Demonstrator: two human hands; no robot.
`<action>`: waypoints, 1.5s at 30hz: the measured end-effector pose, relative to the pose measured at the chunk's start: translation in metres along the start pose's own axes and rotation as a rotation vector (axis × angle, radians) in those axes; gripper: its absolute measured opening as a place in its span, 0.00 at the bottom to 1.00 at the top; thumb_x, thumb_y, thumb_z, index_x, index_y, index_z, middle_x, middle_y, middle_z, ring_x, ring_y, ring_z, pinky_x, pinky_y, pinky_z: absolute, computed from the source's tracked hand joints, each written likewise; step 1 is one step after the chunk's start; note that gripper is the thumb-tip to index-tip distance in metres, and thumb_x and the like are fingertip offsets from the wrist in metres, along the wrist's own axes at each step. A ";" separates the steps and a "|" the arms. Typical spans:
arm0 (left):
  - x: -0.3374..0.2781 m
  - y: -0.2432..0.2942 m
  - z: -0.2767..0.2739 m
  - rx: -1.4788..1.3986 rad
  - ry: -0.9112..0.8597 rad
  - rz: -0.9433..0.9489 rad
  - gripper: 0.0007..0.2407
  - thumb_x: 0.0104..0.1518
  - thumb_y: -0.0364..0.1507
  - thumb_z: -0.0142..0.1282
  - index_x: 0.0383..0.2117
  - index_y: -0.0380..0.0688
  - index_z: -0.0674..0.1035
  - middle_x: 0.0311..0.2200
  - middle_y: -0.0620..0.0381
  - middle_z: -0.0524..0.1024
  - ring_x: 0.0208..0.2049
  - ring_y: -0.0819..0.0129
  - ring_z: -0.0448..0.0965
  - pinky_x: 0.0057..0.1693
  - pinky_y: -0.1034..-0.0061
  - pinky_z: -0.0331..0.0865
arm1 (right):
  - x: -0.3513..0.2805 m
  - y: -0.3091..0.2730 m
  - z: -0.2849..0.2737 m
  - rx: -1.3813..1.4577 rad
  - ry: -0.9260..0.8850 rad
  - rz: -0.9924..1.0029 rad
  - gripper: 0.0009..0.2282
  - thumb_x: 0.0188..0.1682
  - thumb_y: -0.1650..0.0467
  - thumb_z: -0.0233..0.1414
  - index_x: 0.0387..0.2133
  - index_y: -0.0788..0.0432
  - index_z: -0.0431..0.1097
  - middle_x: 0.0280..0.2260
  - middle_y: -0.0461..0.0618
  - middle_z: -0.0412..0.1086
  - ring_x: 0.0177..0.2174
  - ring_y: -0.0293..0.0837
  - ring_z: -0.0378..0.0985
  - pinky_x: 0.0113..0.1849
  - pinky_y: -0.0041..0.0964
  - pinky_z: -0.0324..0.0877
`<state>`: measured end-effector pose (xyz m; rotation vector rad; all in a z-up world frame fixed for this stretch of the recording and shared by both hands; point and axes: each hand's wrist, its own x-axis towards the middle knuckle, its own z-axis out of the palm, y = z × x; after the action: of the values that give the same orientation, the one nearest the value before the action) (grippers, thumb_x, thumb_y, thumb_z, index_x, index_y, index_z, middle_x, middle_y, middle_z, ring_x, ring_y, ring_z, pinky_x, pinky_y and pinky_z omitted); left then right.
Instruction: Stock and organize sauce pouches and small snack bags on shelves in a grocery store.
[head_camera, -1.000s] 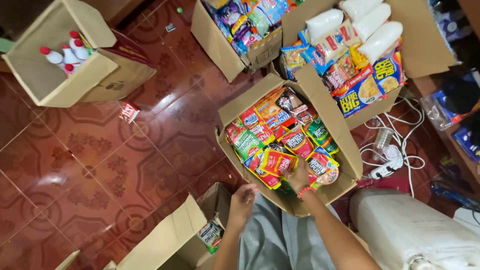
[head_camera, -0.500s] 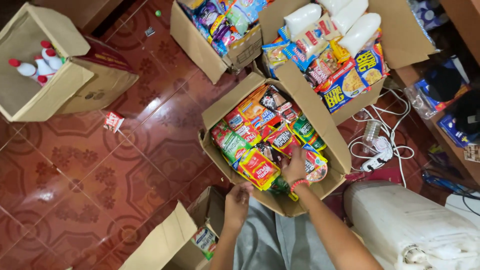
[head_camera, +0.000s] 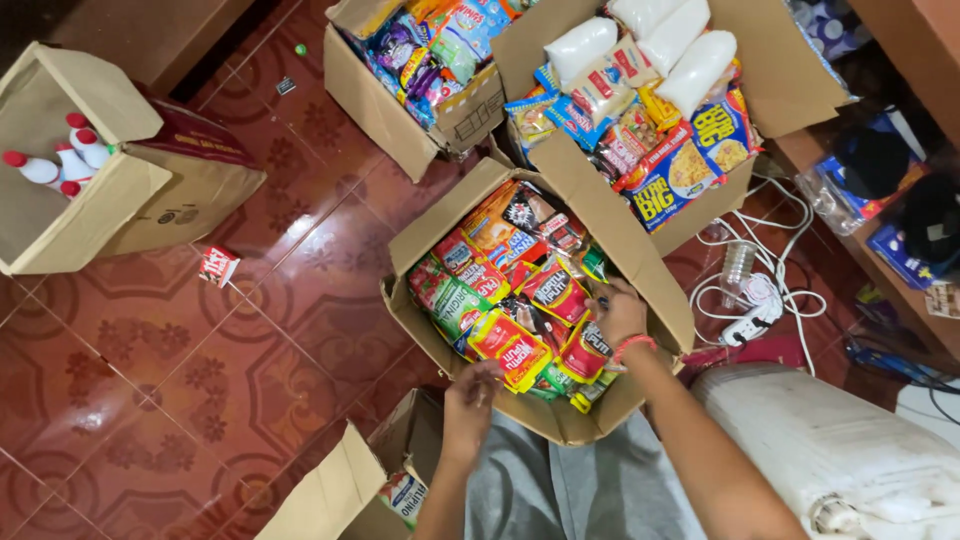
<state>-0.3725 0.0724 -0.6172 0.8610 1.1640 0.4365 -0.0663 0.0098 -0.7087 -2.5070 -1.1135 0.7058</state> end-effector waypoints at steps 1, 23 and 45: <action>-0.002 -0.002 0.004 -0.001 -0.004 -0.003 0.09 0.64 0.20 0.48 0.46 0.33 0.78 0.37 0.57 0.81 0.38 0.73 0.78 0.50 0.78 0.72 | -0.003 0.013 -0.002 -0.003 0.001 0.005 0.20 0.45 0.64 0.61 0.53 0.49 0.76 0.54 0.52 0.70 0.51 0.55 0.72 0.53 0.52 0.67; -0.038 0.037 0.002 -0.294 0.052 -0.222 0.16 0.61 0.33 0.57 0.51 0.39 0.74 0.40 0.53 0.81 0.37 0.66 0.82 0.43 0.69 0.78 | -0.101 -0.101 0.000 0.792 -0.523 -0.347 0.09 0.45 0.79 0.57 0.37 0.59 0.72 0.41 0.47 0.70 0.47 0.42 0.72 0.50 0.37 0.68; -0.067 0.063 -0.076 -0.435 0.148 -0.287 0.17 0.59 0.34 0.56 0.51 0.39 0.74 0.42 0.46 0.82 0.30 0.54 0.87 0.30 0.67 0.80 | -0.033 -0.190 0.032 -0.475 -0.772 -0.212 0.31 0.36 0.67 0.67 0.57 0.44 0.68 0.61 0.53 0.57 0.55 0.64 0.64 0.54 0.51 0.67</action>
<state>-0.4592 0.0912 -0.5377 0.2836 1.2447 0.4970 -0.2180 0.1110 -0.6370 -2.4451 -1.9625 1.5733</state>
